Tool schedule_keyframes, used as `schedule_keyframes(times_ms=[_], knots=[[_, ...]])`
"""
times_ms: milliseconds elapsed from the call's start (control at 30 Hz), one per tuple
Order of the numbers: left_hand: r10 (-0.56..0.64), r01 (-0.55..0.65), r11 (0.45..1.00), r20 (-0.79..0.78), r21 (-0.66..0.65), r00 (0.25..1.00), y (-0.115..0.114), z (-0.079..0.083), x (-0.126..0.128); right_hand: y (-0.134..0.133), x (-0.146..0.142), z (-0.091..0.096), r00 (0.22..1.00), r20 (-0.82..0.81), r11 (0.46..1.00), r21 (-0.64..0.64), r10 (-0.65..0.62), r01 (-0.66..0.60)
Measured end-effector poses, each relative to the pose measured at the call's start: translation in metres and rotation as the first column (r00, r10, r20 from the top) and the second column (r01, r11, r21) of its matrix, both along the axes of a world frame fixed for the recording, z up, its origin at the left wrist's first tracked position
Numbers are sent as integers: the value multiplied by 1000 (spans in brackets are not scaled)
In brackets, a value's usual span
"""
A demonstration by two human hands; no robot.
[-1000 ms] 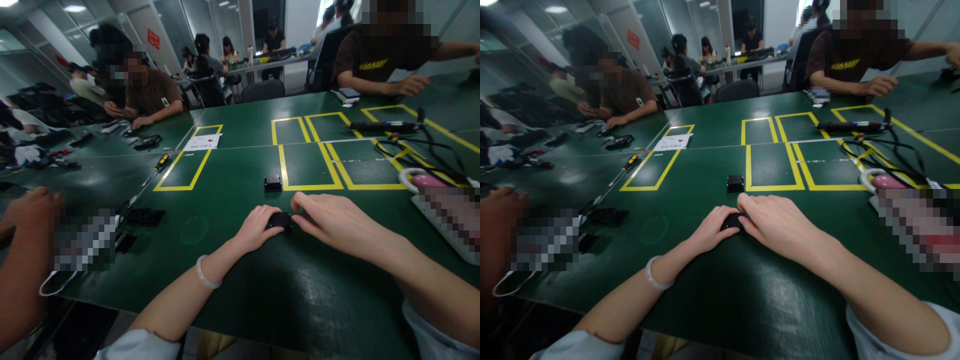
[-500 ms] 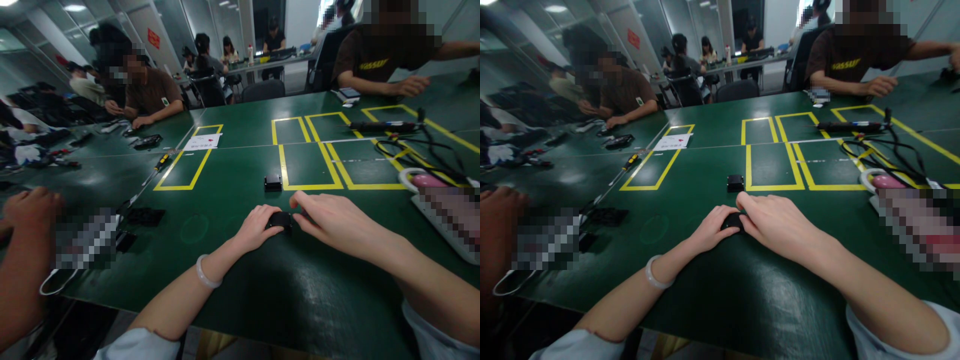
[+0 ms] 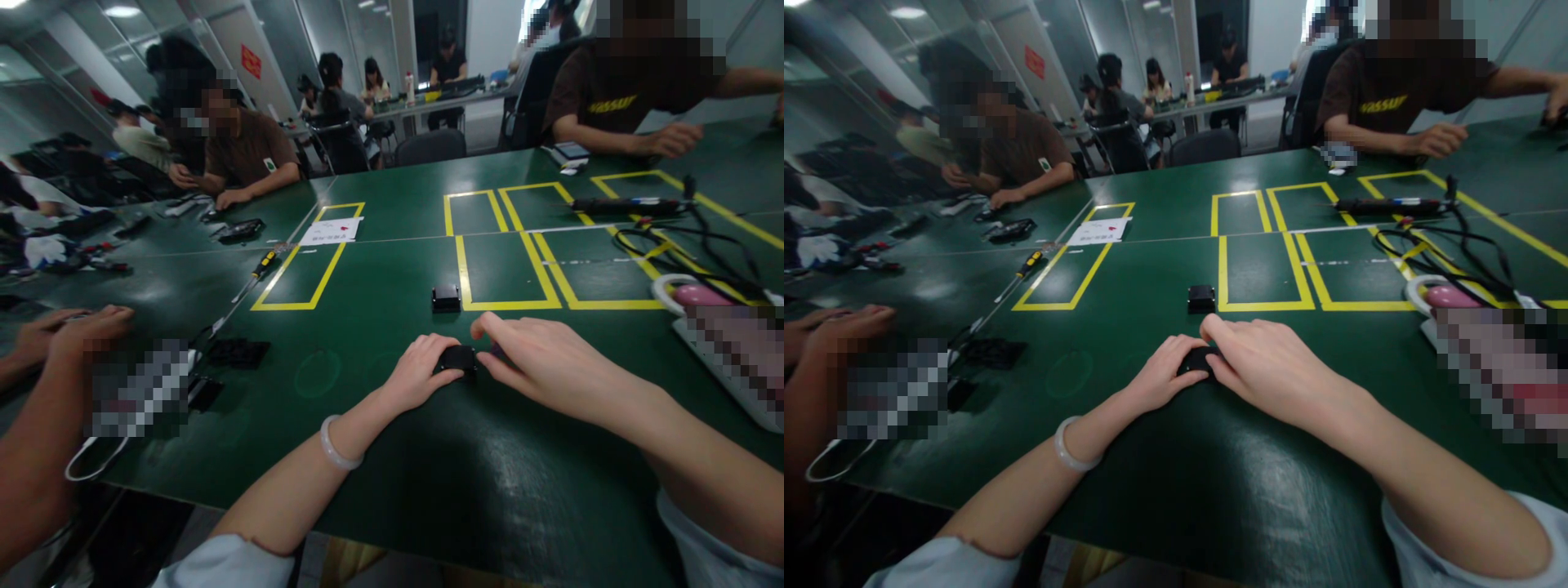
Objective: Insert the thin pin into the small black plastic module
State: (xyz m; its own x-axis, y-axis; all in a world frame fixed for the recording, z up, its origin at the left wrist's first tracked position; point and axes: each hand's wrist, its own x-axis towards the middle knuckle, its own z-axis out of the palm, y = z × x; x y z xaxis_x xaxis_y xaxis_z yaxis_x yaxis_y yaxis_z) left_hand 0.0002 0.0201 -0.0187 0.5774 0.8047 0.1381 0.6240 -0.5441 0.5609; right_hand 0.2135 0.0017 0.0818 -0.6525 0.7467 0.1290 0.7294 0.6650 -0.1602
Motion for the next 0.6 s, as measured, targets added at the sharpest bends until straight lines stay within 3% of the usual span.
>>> schedule_keyframes(times_ms=[167,433,600], knots=[[0,0,1000,0,5,1000,0,-1,0,3,0,-2,994,107,999,10,-34,33],[-6,6,1000,3,-4,1000,-1,1,0,0,0,1,1000,-18,1000,-2,7,-7],[-6,6,1000,5,1,1000,0,0,0,2,-1,-1,997,80,1000,8,-24,24]])
